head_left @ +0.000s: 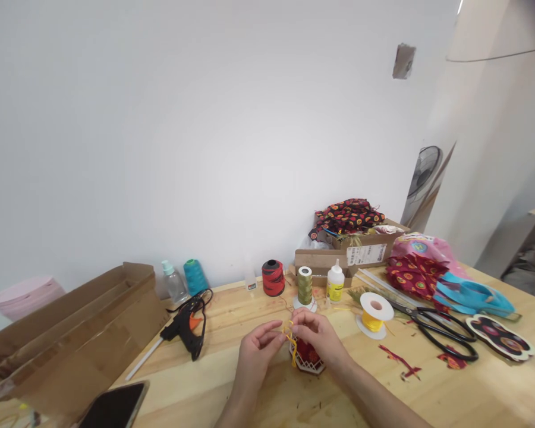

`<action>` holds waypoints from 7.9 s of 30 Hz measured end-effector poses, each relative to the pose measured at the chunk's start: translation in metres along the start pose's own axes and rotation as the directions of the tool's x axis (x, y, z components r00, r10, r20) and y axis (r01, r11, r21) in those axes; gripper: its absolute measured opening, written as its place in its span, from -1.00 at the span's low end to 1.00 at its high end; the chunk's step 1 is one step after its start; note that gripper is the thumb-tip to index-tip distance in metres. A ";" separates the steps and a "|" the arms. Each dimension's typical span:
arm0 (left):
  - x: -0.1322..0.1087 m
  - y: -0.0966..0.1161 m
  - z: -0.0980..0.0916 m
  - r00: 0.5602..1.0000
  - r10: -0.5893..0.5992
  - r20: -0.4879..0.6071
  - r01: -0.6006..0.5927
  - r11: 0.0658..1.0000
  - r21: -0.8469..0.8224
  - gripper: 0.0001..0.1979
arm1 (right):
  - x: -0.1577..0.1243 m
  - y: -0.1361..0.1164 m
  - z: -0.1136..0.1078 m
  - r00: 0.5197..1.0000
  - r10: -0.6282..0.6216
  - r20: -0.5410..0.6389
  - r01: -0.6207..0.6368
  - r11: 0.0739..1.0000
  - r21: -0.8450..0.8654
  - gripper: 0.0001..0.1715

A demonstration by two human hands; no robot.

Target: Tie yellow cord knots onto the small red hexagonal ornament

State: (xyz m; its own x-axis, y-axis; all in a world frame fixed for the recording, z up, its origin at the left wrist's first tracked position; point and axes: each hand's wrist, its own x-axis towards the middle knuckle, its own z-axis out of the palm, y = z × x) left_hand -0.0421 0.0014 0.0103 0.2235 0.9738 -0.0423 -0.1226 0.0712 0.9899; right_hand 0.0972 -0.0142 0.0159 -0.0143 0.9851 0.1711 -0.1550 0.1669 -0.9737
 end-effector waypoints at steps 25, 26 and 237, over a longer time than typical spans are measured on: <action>-0.005 0.003 0.006 0.985 0.062 0.159 -0.072 0.996 0.056 -0.78 | -0.003 -0.006 -0.003 0.998 0.022 0.057 -0.046 0.887 0.459 -0.87; -0.006 0.003 0.007 0.987 0.051 0.155 -0.058 0.997 0.043 -0.77 | -0.003 -0.006 -0.003 0.998 0.020 0.057 -0.044 0.881 0.471 -0.88; 0.005 -0.005 -0.003 0.997 0.012 0.080 -0.029 0.974 0.226 -0.77 | -0.007 0.008 -0.001 0.958 -0.223 0.182 0.274 0.514 -0.813 -0.85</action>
State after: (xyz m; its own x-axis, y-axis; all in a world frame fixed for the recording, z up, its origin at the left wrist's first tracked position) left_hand -0.0437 0.0068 0.0044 0.2985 0.9542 -0.0198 0.0921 -0.0081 0.9957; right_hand 0.0968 -0.0197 0.0070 -0.1585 0.8988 0.4087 0.7195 0.3886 -0.5756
